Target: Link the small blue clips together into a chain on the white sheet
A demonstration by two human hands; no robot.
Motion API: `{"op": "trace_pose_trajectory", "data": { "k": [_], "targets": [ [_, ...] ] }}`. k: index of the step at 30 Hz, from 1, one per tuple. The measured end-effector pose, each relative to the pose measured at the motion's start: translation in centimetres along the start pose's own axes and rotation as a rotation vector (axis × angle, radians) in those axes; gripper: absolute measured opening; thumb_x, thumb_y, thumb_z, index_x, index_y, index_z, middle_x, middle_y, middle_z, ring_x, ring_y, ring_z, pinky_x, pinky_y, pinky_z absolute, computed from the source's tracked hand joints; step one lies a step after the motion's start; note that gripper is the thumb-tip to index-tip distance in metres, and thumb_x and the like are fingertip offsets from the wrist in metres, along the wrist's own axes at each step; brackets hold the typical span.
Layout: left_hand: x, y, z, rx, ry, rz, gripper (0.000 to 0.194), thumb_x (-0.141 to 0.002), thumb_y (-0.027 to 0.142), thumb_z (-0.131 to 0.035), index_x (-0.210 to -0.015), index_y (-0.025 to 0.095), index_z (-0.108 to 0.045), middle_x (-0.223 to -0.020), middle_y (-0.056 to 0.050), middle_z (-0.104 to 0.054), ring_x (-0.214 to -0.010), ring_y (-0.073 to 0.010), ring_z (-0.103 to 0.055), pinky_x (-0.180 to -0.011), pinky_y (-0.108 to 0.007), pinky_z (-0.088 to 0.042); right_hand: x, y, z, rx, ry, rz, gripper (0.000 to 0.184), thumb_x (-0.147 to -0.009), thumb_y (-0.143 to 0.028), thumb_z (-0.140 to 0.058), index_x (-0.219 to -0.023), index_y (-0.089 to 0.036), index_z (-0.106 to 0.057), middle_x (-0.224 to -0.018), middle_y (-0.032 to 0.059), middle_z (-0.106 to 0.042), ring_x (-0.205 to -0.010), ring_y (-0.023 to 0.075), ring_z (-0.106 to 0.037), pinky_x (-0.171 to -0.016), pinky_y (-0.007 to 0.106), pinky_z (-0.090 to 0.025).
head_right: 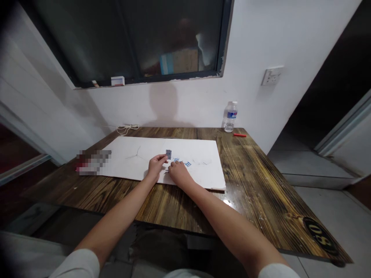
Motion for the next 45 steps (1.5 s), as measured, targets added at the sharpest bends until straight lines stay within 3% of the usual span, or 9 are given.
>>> {"op": "trace_pose_trajectory", "data": {
  "k": [7,11,15,19,22,28,36,42,45],
  "targets": [
    [0.1,0.3,-0.1,-0.003,0.005,0.005,0.037,-0.055,0.038,-0.076,-0.082,0.014,-0.069,-0.066,-0.003,-0.065,-0.058,-0.0126,-0.058,-0.044,-0.018,-0.034,0.2,1.1,0.2,-0.200,0.030,0.002,0.013,-0.083,-0.028,-0.062,-0.084,-0.021,-0.073,-0.084,0.0067,-0.065,-0.086,0.0202,-0.055,-0.076,0.030,-0.037],
    [0.0,0.3,-0.1,0.012,0.005,-0.003,0.035,-0.055,0.036,-0.077,-0.081,0.014,-0.069,-0.066,-0.003,-0.065,-0.058,-0.0119,-0.058,-0.047,-0.019,-0.036,0.3,1.5,0.7,-0.360,0.105,0.000,0.013,-0.083,-0.025,-0.062,-0.080,-0.022,-0.074,-0.081,0.0055,-0.067,-0.081,0.0172,-0.056,-0.074,0.027,-0.038],
    [-0.3,0.0,0.0,0.031,-0.020,-0.014,0.033,-0.055,0.035,-0.077,-0.079,0.014,-0.070,-0.067,-0.003,-0.067,-0.058,-0.0118,-0.058,-0.052,-0.021,-0.041,0.2,2.4,1.0,-0.625,0.234,-0.154,0.015,-0.084,-0.021,-0.058,-0.079,-0.019,-0.072,-0.075,0.0034,-0.068,-0.069,0.0140,-0.058,-0.065,0.023,-0.038],
    [-0.4,0.0,-0.2,0.023,-0.083,-0.016,0.032,-0.055,0.035,-0.078,-0.078,0.014,-0.070,-0.066,-0.003,-0.067,-0.057,-0.0121,-0.058,-0.055,-0.022,-0.044,0.1,4.0,0.4,-0.959,0.309,-0.383,0.020,-0.083,-0.029,-0.058,-0.071,-0.018,-0.071,-0.063,0.0010,-0.067,-0.059,0.0134,-0.058,-0.058,0.022,-0.039],
    [-0.2,0.2,-0.5,0.041,-0.135,-0.011,0.033,-0.053,0.034,-0.080,-0.077,0.013,-0.071,-0.066,-0.003,-0.068,-0.056,-0.0125,-0.059,-0.059,-0.025,-0.046,0.2,5.0,-0.1,-1.091,0.352,-0.482,0.024,-0.079,-0.036,-0.059,-0.069,-0.018,-0.070,-0.062,0.0011,-0.068,-0.056,0.0138,-0.059,-0.055,0.022,-0.041],
    [0.5,0.9,-1.0,0.066,-0.218,0.004,0.034,-0.051,0.035,-0.082,-0.076,0.013,-0.071,-0.065,-0.005,-0.069,-0.057,-0.0144,-0.060,-0.064,-0.029,-0.047,0.6,5.7,0.1,-0.967,0.447,-0.475,0.032,-0.078,-0.045,-0.058,-0.063,-0.018,-0.068,-0.060,0.0021,-0.067,-0.057,0.0142,-0.057,-0.056,0.023,-0.039],
    [1.1,1.2,-1.5,0.058,-0.322,0.022,0.035,-0.050,0.034,-0.084,-0.075,0.013,-0.071,-0.067,-0.005,-0.069,-0.059,-0.0138,-0.059,-0.064,-0.029,-0.047,0.6,5.8,0.0,-0.927,0.448,-0.447,0.038,-0.077,-0.052,-0.057,-0.065,-0.017,-0.067,-0.057,0.0017,-0.062,-0.056,0.0135,-0.052,-0.054,0.023,-0.035],
    [0.9,1.1,-1.4,0.041,-0.310,-0.027,0.031,-0.055,0.034,-0.081,-0.073,0.013,-0.069,-0.064,-0.003,-0.067,-0.059,-0.0130,-0.059,-0.063,-0.027,-0.046,0.5,5.7,0.1,-0.936,0.392,-0.446,0.035,-0.080,-0.047,-0.057,-0.069,-0.016,-0.069,-0.059,0.0016,-0.063,-0.057,0.0134,-0.053,-0.054,0.023,-0.035],
    [0.5,0.9,-1.0,0.031,-0.245,-0.072,0.028,-0.059,0.035,-0.078,-0.075,0.014,-0.068,-0.064,-0.001,-0.065,-0.059,-0.0120,-0.058,-0.063,-0.025,-0.045,0.4,5.3,0.2,-0.867,0.312,-0.334,0.024,-0.084,-0.037,-0.057,-0.082,-0.018,-0.071,-0.073,0.0027,-0.069,-0.067,0.0141,-0.057,-0.062,0.023,-0.039]
  ]
}}
Point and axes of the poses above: each hand's wrist, its own x-axis away from the middle knuckle, its own z-axis out of the back of the hand, y = z × x, the point moved 3 cm from there along -x, towards the middle knuckle
